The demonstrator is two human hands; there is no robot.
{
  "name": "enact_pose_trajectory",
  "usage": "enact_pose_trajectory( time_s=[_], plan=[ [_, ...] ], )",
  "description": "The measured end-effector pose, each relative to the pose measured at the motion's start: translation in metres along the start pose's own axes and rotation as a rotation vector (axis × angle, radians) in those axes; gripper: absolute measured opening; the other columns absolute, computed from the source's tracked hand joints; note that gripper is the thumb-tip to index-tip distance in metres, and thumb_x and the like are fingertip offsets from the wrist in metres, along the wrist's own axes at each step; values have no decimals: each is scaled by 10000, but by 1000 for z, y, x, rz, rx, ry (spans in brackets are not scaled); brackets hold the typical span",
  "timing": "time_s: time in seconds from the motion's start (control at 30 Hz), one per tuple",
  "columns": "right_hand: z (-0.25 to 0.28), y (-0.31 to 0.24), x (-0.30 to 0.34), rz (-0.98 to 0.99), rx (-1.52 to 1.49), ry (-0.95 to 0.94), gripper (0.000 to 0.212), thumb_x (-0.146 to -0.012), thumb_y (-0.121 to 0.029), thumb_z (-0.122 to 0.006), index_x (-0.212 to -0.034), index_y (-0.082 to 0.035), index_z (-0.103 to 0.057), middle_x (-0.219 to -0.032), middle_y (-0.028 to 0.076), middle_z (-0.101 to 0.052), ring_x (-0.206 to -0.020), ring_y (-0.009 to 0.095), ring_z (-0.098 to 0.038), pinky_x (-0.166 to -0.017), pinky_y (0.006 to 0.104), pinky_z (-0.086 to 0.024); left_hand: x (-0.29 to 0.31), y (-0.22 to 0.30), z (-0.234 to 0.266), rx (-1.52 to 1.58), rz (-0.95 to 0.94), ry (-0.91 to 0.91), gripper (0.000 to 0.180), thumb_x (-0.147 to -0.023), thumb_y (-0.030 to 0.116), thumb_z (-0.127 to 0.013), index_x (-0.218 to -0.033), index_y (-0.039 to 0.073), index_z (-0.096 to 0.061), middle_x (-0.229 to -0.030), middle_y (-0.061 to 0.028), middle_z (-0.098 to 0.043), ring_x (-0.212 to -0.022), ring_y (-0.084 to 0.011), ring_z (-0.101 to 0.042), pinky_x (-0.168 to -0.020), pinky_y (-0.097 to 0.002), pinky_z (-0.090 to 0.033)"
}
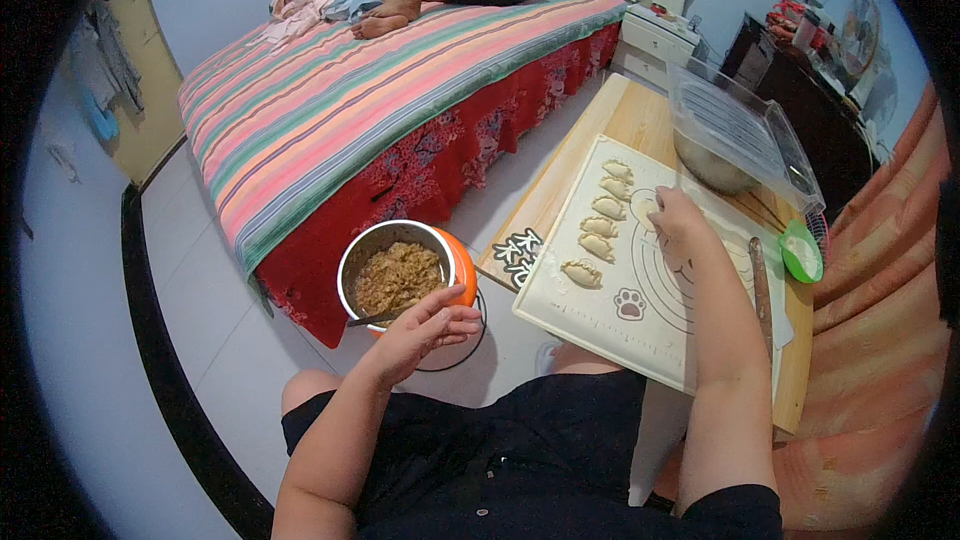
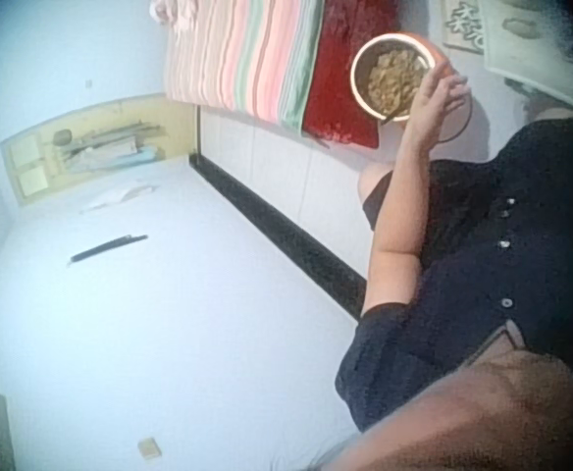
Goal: The person sits on the floor and assembles dumplings by scooping filling from a bowl with a spoon and placing it onto round dough wrappers. They fold and seal the wrappers by hand, then place the finished dumplings onto a silicone mat. The process is repeated for multiple dumplings.
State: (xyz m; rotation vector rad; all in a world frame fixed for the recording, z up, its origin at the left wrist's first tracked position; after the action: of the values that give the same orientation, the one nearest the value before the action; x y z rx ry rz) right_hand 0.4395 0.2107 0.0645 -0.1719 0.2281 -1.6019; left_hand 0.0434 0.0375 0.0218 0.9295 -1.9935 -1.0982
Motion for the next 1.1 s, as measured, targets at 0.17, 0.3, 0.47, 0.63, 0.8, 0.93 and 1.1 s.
enact_pose_trajectory(
  time_s=[0.17, 0.3, 0.47, 0.63, 0.8, 0.93, 1.1],
  plan=[
    [-6, 6, -1, -338, -448, -193, 225, -766, -43, -642, -950, -7, -517, -838, 101, -536, -740, 181, -513, -607, 313, -436, 0, -3, 6, 4, 7, 21, 521, -938, 285, -451, -1375, 71, -265, -1190, -109, -509, -1062, -159, -527, -913, -299, -415],
    [-7, 19, -12, -206, -332, -103, 268, -684, -116, -682, -928, -30, -614, -875, 157, -627, -820, 218, -603, -671, 319, -491, 1, -2, 9, 11, 10, 34, 520, -938, 280, -453, -1372, 65, -265, -1184, -104, -511, -1042, -152, -532, -903, -289, -421],
    [20, -6, 9, -244, -276, 134, 210, -743, -133, -636, -929, -34, -635, -808, 108, -627, -747, 141, -585, -659, 281, -475, 2, 1, 9, 10, 13, 63, 522, -934, 277, -467, -1365, 56, -275, -1171, -96, -520, -1021, -141, -539, -889, -277, -430],
    [50, -55, 35, -25, -956, 237, 211, -840, -135, -567, -983, 18, -587, -796, 34, -621, -677, 88, -554, -637, 235, -452, 7, 4, 9, -69, -11, 118, 507, -929, 277, -481, -1343, 36, -315, -1144, -91, -544, -991, -125, -553, -870, -266, -442],
    [-3, -196, 107, 26, -1532, -229, 167, -876, -155, -545, -1006, -55, -573, -835, -15, -589, -720, 74, -545, -641, 216, -440, 11, 7, 18, 45, -58, 212, 462, -939, 313, -453, -1294, 22, -398, -1143, -82, -559, -978, -120, -559, -825, -250, -463],
    [-77, -260, 150, -63, -1593, -578, 277, -907, -186, -510, -1115, -4, -538, -949, 55, -619, -812, 123, -599, -731, 269, -495, 7, 6, 23, 184, -101, 252, 432, -946, 373, -411, -1212, 39, -484, -1048, -50, -589, -912, -113, -573, -775, -237, -485],
    [-121, -283, 153, -54, -1532, -718, 304, -914, -211, -507, -1092, 33, -544, -938, 73, -621, -786, 140, -607, -691, 267, -502, 12, 0, 53, -37, -116, 433, 338, -929, 330, -470, -1071, 43, -577, -929, -28, -603, -798, -104, -573, -676, -227, -485]
  ],
)
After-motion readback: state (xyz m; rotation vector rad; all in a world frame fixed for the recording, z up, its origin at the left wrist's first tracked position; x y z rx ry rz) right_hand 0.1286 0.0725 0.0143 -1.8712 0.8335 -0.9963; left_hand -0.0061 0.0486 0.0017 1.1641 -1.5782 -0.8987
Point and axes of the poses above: each hand's wrist, its own x-axis away from the middle knuckle, its own z-axis out of the back of the hand, y = z × x, the point moved 7 cm from there along -x, towards the middle knuckle
